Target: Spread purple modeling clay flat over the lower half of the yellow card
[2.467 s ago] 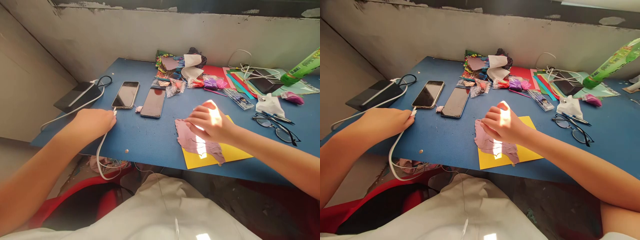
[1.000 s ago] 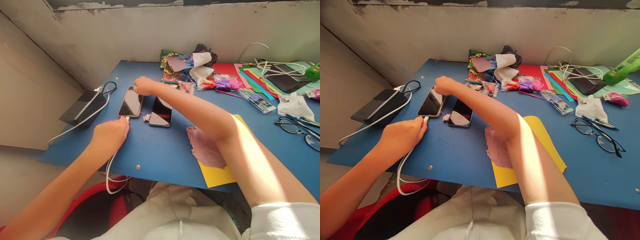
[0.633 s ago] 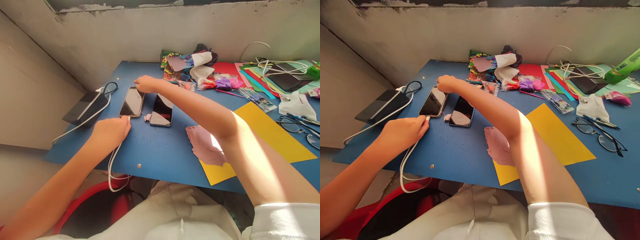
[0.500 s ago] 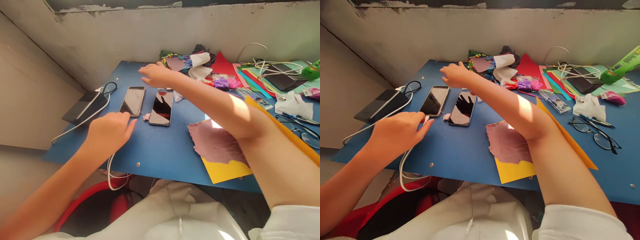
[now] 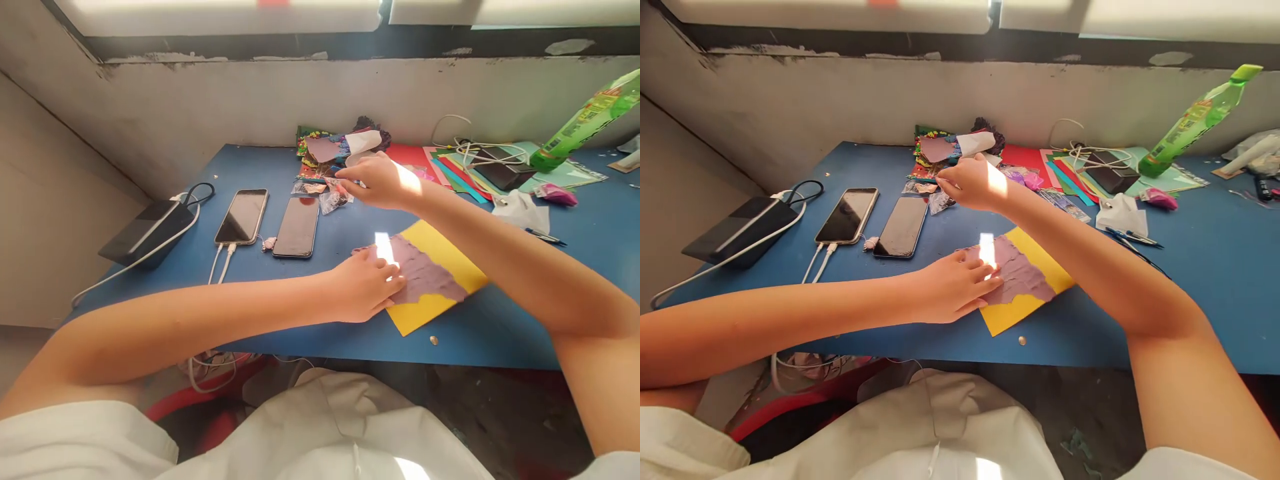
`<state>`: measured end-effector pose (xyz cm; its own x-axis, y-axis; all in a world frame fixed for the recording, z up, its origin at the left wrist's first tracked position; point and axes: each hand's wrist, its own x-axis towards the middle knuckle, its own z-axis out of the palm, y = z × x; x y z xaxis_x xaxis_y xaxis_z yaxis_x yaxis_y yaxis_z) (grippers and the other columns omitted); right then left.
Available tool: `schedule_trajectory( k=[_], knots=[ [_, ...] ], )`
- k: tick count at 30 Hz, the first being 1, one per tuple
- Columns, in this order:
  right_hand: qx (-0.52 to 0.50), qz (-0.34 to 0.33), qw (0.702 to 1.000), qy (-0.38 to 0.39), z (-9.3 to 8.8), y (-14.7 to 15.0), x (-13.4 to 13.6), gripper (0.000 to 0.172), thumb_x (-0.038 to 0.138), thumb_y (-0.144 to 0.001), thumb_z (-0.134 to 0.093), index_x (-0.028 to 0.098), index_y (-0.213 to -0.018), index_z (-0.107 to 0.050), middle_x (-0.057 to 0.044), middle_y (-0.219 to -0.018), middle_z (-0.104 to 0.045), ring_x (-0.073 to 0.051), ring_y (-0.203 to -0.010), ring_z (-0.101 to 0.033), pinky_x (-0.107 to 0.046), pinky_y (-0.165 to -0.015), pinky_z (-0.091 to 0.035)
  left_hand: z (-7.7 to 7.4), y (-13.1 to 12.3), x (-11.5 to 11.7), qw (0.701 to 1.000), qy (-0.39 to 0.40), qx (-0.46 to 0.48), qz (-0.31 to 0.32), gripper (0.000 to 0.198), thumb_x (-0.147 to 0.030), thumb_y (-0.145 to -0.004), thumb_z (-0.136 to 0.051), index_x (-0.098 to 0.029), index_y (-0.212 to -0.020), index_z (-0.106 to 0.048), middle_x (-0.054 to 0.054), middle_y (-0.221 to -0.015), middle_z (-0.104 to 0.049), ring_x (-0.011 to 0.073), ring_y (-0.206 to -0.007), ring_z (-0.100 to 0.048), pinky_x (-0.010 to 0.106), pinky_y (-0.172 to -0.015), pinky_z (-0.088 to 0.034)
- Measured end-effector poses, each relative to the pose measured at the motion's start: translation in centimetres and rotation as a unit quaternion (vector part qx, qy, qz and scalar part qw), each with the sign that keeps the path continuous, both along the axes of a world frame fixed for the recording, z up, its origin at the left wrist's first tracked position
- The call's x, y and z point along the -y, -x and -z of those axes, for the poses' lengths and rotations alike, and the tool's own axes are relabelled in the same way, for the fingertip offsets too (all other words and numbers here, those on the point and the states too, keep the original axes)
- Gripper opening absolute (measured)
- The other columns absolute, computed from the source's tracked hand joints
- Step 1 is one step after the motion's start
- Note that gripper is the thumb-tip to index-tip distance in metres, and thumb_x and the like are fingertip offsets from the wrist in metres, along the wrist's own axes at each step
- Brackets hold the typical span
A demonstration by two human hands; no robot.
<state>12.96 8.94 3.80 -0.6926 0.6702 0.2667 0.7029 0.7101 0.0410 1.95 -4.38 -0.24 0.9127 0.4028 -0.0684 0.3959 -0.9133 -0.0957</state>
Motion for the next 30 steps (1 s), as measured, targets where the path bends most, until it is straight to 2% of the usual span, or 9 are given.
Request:
schedule_trajectory(
  k=[3, 5, 9, 11, 14, 16, 20, 25, 30],
  knots=[
    [0.005, -0.055, 0.998, -0.007, 0.5, -2.1, 3.0, 0.037, 0.026, -0.097, -0.033, 0.015, -0.081, -0.065, -0.005, -0.067, -0.059, -0.018, -0.067, -0.054, -0.033, -0.067, -0.033, 0.8, -0.3, 0.7, 0.995, -0.034, 0.045, -0.085, 0.037, -0.033, -0.1, -0.042, -0.006, -0.116, -0.061, 0.018, -0.108, -0.067, 0.0295, -0.097, -0.064, 0.039, -0.074, -0.049],
    [0.004, -0.107, 0.994, -0.006, 1.6, -3.7, 5.1, 0.036, 0.025, -0.096, -0.035, 0.016, -0.075, -0.063, -0.005, -0.067, -0.061, -0.016, -0.063, -0.052, -0.031, -0.063, -0.034, 1.3, -0.4, 1.1, 0.989, -0.041, 0.086, -0.111, 0.042, -0.039, -0.1, -0.042, -0.004, -0.109, -0.063, 0.02, -0.102, -0.068, 0.0307, -0.098, -0.063, 0.04, -0.08, -0.049],
    [-0.03, -0.112, 0.993, -0.008, 4.2, -7.2, 8.3, 0.032, 0.023, -0.098, -0.034, 0.017, -0.101, -0.065, -0.011, -0.092, -0.072, -0.021, -0.079, -0.063, -0.036, -0.072, -0.044, 0.9, 1.0, 0.6, 0.99, 0.024, 0.108, -0.091, 0.044, -0.042, -0.096, -0.048, -0.004, -0.114, -0.063, 0.019, -0.113, -0.068, 0.0309, -0.11, -0.06, 0.044, -0.098, -0.042],
    [-0.033, -0.101, 0.994, 0.022, 5.1, -8.8, 9.1, 0.032, 0.025, -0.099, -0.036, 0.016, -0.111, -0.063, -0.013, -0.102, -0.072, -0.024, -0.092, -0.066, -0.039, -0.078, -0.048, 0.5, 2.6, 0.0, 0.993, 0.078, 0.085, -0.033, 0.038, -0.036, -0.092, -0.057, -0.012, -0.121, -0.061, 0.015, -0.127, -0.064, 0.0294, -0.118, -0.057, 0.047, -0.102, -0.038],
    [-0.06, -0.088, 0.993, 0.055, 5.4, -10.4, 10.0, 0.032, 0.028, -0.099, -0.037, 0.017, -0.117, -0.061, -0.014, -0.117, -0.069, -0.026, -0.109, -0.064, -0.042, -0.087, -0.051, 0.5, 4.6, -0.7, 0.988, 0.108, 0.107, -0.025, 0.041, -0.026, -0.096, -0.049, -0.023, -0.137, -0.049, 0.009, -0.142, -0.055, 0.0246, -0.135, -0.045, 0.047, -0.109, -0.029],
    [-0.098, -0.101, 0.989, 0.038, 5.2, -10.5, 10.7, 0.028, 0.026, -0.099, -0.04, 0.019, -0.118, -0.06, -0.013, -0.118, -0.069, -0.024, -0.111, -0.064, -0.042, -0.089, -0.05, 1.1, 4.9, -0.6, 0.987, 0.093, 0.129, -0.033, 0.037, -0.025, -0.101, -0.04, -0.022, -0.136, -0.051, 0.011, -0.142, -0.055, 0.0234, -0.13, -0.05, 0.042, -0.102, -0.036],
    [-0.153, -0.178, 0.972, -0.027, 4.8, -9.5, 12.3, 0.017, 0.019, -0.094, -0.051, 0.02, -0.109, -0.059, -0.007, -0.1, -0.074, -0.019, -0.092, -0.068, -0.038, -0.084, -0.05, 2.1, 3.6, 0.1, 0.984, 0.018, 0.163, -0.073, 0.038, -0.034, -0.103, -0.034, -0.016, -0.124, -0.061, 0.012, -0.125, -0.064, 0.0237, -0.104, -0.062, 0.035, -0.08, -0.043],
    [-0.145, -0.225, 0.962, -0.054, 5.5, -9.1, 13.3, 0.011, 0.017, -0.091, -0.059, 0.017, -0.103, -0.06, -0.004, -0.087, -0.074, -0.016, -0.078, -0.065, -0.035, -0.08, -0.05, 2.4, 2.6, 0.5, 0.97, -0.014, 0.193, -0.146, 0.042, -0.042, -0.102, -0.036, -0.015, -0.12, -0.064, 0.012, -0.111, -0.066, 0.0237, -0.091, -0.059, 0.036, -0.076, -0.045],
    [-0.093, -0.252, 0.96, -0.072, 6.0, -9.4, 13.2, 0.011, 0.012, -0.093, -0.055, 0.017, -0.099, -0.062, -0.004, -0.096, -0.074, -0.014, -0.087, -0.067, -0.034, -0.081, -0.051, 2.7, 3.9, 0.3, 0.968, 0.04, 0.212, -0.126, 0.039, -0.014, -0.095, -0.036, -0.009, -0.125, -0.06, 0.016, -0.123, -0.063, 0.0249, -0.098, -0.058, 0.039, -0.081, -0.049]
  ],
)
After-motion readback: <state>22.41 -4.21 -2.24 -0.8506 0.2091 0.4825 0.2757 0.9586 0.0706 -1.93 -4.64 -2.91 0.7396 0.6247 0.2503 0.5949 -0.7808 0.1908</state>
